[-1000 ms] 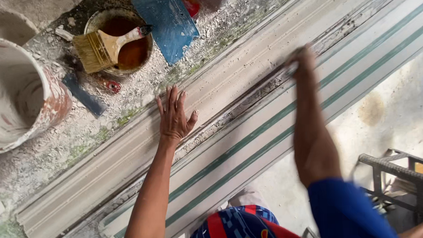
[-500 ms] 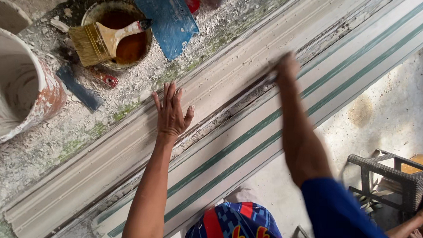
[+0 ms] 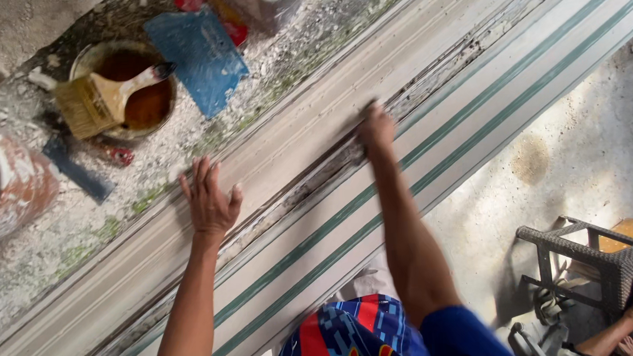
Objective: The person uses a scraper to shape and smooth the edges of a decorative plaster molding strip on a workbench. They move the tool along the grooves and sides of the piece to remove excess material.
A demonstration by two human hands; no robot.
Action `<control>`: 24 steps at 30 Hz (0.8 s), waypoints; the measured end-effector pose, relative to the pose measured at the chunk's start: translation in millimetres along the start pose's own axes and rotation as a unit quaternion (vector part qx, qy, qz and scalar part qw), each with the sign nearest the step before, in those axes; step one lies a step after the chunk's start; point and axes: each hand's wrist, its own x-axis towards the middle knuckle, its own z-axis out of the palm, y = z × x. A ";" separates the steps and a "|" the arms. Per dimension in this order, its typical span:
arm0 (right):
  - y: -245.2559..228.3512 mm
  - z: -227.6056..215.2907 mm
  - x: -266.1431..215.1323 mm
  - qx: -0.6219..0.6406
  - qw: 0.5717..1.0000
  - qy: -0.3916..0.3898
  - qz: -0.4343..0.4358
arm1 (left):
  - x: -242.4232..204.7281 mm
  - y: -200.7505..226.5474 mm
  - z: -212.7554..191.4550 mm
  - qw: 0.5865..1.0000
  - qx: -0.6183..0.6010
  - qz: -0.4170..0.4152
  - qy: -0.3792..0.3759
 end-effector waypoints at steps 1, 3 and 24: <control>0.8 -29.5 47.9 0.000 1.000 -0.002 0.000 | 2.0 -0.5 -2.1 1.000 0.002 -0.001 -0.001; 0.9 -85.4 150.1 -0.228 0.966 -0.046 -0.114 | 7.6 1.0 -5.5 1.000 -0.005 0.002 -0.013; -3.0 -29.5 76.5 0.243 0.944 -0.031 0.223 | 215.6 228.6 129.5 0.994 -0.043 -0.022 -0.099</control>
